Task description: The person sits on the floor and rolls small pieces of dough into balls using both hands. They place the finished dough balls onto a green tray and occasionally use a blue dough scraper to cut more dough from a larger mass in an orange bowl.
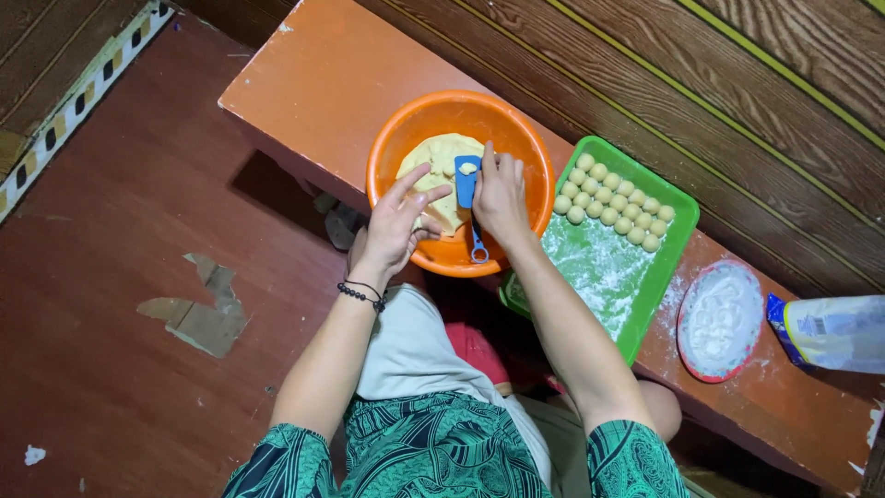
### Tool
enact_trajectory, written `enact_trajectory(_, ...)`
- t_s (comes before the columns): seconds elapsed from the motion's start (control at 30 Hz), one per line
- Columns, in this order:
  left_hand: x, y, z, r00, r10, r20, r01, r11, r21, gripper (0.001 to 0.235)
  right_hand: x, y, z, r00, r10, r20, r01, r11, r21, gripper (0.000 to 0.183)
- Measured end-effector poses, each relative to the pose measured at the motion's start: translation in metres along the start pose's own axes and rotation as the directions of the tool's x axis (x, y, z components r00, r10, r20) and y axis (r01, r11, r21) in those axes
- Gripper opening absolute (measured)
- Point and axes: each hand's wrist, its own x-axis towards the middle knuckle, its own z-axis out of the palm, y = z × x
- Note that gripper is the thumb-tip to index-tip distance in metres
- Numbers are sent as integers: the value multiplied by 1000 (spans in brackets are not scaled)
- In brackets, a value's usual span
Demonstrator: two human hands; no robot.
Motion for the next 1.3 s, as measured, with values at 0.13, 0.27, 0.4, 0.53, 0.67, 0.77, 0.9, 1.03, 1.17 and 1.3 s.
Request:
enact_trajectory(0.13, 1, 4, 8, 973, 1, -231, -26, 994, -107, 31, -16, 8, -18, 997, 74, 22, -77, 964, 255, 59)
enact_trajectory(0.27, 5, 2, 39, 998, -6, -60, -16, 933, -359, 55, -33, -28, -81, 991, 129, -45, -96, 890, 446, 43)
enact_trajectory(0.4, 1, -11, 88, 992, -101, 79, 124, 911, -394, 43, -42, -54, -142, 909, -102, -404, 266, 888, 376, 43)
enact_trajectory(0.53, -28, -27, 148, 922, -102, 372, 250, 894, -373, 64, -50, -59, -153, 872, -251, -420, 355, 915, 191, 56)
enact_trajectory(0.67, -45, -22, 177, 872, -117, 476, 270, 925, -269, 84, -87, -73, -147, 913, -312, -264, 366, 911, 192, 98)
enact_trajectory(0.77, -67, -38, 195, 884, -95, 457, 255, 918, -302, 82, -116, -64, -150, 923, -319, -215, 357, 920, 164, 109)
enact_trajectory(0.9, -65, -86, 166, 758, -124, 640, 416, 848, -328, 84, -136, -51, -159, 943, -205, -262, 266, 937, 226, 111)
enact_trajectory(1.03, -82, -85, 192, 772, -275, 573, 456, 867, -199, 93, -167, -51, -151, 951, -176, -253, 251, 918, 306, 102)
enact_trajectory(1.17, -103, -104, 203, 876, -90, 473, 277, 898, -342, 100, -180, -41, -163, 964, -173, -202, 208, 964, 168, 100)
enact_trajectory(1.3, -98, -113, 188, 757, -310, 576, 476, 865, -159, 92, -212, -34, -136, 967, -196, -160, 219, 966, 135, 100)
